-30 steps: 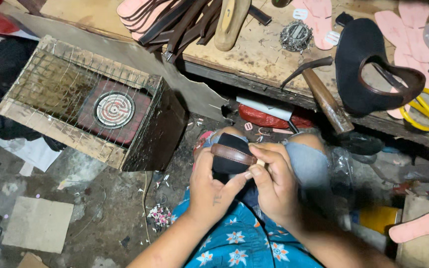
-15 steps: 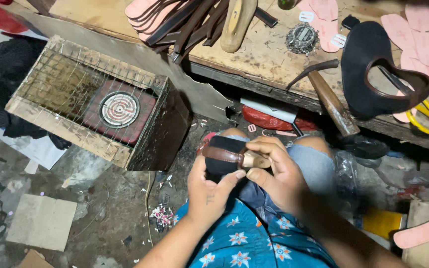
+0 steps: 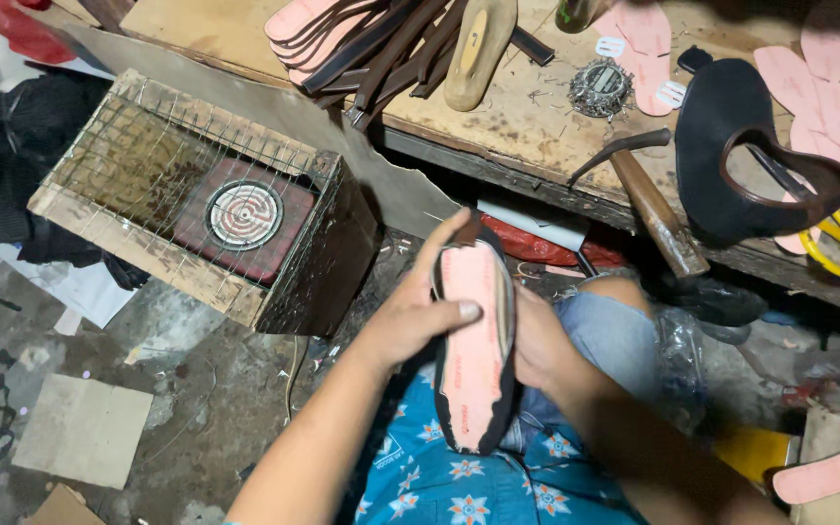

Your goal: The person sits on the floor and works a black shoe upper over a wooden last, pulling and pressing the material edges. They use pincers to grip and tuck the upper and tap it with a hammer, then press a pink insole board into the shoe and hammer it flat.

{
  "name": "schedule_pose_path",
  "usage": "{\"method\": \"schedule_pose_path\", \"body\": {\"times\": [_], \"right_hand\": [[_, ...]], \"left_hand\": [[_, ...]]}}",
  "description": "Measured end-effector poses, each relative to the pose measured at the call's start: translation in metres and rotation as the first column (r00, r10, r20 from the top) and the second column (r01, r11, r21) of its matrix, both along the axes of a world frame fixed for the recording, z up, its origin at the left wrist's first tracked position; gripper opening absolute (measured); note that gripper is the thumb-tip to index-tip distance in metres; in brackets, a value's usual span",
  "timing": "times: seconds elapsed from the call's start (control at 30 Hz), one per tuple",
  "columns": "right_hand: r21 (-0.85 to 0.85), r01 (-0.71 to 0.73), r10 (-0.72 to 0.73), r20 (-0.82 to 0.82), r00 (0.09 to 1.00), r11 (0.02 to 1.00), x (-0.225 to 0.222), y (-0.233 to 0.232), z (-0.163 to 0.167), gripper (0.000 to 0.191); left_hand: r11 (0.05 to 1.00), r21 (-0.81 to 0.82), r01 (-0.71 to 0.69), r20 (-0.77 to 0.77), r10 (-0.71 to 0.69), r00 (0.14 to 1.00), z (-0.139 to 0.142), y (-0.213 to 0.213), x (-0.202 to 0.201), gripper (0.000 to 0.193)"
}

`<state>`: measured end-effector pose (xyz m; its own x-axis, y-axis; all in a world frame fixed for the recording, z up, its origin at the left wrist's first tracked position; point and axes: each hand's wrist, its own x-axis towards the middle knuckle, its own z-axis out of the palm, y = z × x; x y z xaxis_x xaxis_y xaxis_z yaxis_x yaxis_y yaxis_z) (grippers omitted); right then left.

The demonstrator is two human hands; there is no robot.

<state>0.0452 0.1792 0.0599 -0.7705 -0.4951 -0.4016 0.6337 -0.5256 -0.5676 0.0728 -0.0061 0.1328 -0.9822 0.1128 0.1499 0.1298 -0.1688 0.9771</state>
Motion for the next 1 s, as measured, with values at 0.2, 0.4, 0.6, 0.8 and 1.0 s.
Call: {"method": "schedule_pose_path", "body": {"times": [0.2,0.4,0.6,0.8,1.0], "right_hand": [[0.454,0.011,0.126,-0.269,0.955,0.891,-0.024,0.032,-0.023,0.034],[0.448,-0.196,0.377,-0.361,0.853,0.872,-0.039,0.048,-0.002,0.039],[0.591,0.299,0.461,-0.789,0.406,0.749,-0.067,0.032,0.035,0.032],[0.695,0.520,0.622,-0.703,0.346,0.496,-0.090,0.005,0.048,0.014],[0.537,0.348,0.535,-0.838,0.112,0.768,-0.101,0.007,0.052,0.020]], "left_hand": [[1.000,-0.003,-0.007,0.204,0.007,0.979,-0.040,0.003,-0.022,0.068],[0.981,-0.163,-0.105,0.114,0.124,0.986,-0.051,0.008,-0.028,0.053],[0.994,-0.072,-0.088,0.156,0.098,0.983,-0.052,0.013,-0.035,0.049],[0.983,-0.103,-0.149,0.196,0.167,0.966,-0.063,0.014,-0.041,0.046],[0.997,-0.046,-0.055,0.202,0.063,0.977,-0.062,0.007,-0.043,0.052]]}}
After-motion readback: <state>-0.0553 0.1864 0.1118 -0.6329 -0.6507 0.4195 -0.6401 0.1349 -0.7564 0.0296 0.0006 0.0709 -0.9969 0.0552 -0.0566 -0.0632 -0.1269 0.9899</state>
